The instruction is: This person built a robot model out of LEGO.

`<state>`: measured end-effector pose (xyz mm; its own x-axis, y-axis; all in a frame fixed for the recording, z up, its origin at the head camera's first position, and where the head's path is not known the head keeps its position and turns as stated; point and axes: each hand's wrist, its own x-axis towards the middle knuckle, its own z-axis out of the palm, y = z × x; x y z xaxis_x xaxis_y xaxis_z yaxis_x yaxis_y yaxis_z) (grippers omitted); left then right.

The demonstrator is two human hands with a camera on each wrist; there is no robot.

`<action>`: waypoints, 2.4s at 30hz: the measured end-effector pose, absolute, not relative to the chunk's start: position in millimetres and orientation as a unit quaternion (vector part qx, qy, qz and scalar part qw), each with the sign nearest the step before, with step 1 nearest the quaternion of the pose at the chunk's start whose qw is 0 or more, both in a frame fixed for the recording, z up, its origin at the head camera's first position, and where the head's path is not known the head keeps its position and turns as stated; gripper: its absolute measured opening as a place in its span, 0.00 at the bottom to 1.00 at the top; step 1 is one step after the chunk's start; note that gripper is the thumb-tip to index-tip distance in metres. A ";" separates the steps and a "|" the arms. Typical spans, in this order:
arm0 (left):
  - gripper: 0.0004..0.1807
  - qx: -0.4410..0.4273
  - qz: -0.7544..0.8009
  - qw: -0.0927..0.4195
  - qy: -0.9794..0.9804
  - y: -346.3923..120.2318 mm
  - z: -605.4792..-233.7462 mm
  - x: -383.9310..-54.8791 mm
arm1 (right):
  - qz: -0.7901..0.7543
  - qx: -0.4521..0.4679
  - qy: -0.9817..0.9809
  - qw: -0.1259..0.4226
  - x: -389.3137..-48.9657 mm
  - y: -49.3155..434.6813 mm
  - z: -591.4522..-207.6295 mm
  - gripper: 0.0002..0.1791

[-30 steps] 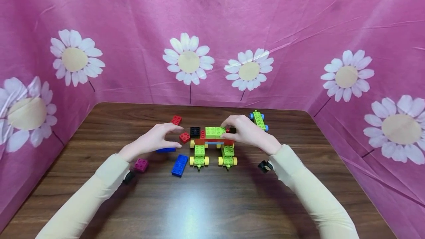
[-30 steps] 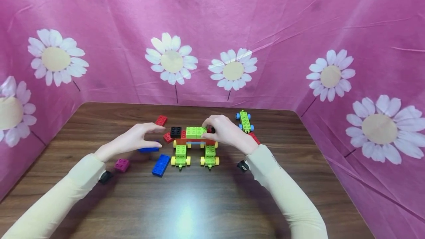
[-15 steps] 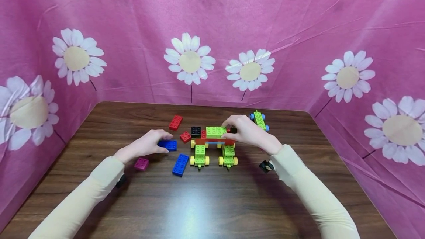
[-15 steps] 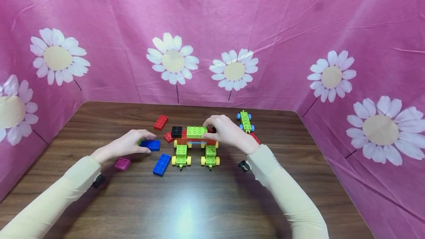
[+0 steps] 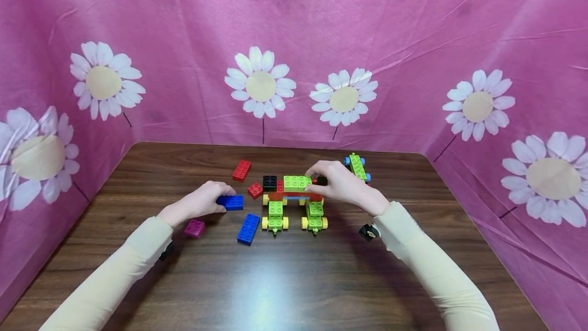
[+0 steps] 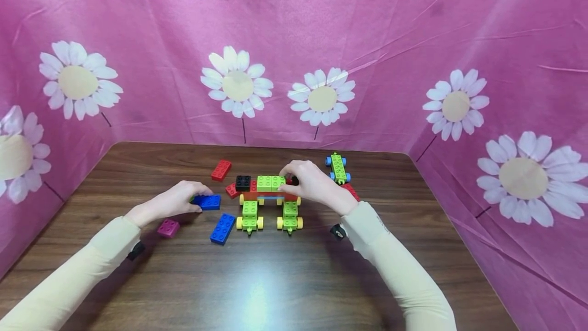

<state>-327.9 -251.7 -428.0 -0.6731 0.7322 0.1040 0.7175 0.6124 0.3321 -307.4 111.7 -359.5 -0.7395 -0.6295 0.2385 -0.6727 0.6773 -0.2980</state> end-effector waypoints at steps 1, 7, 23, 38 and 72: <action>0.19 0.405 0.174 0.019 0.898 -251.9 -428.0 -327.9 | 0.187 0.358 -0.913 0.063 -307.0 112.0 -360.4 0.17; 0.18 0.395 0.184 0.025 0.900 -252.1 -424.3 -327.9 | 0.199 0.359 -0.909 0.074 -306.9 113.9 -365.4 0.17; 0.20 0.362 0.247 0.009 0.899 -246.5 -381.3 -331.0 | 0.205 0.377 -0.900 0.082 -308.3 120.9 -364.6 0.16; 0.21 0.334 0.290 -0.015 0.897 -222.5 -344.1 -334.4 | 0.202 0.383 -0.898 0.083 -307.6 126.9 -364.1 0.13; 0.19 0.415 0.323 0.001 0.851 -140.0 -344.0 -333.5 | 0.205 0.378 -0.900 0.075 -308.0 134.7 -360.5 0.15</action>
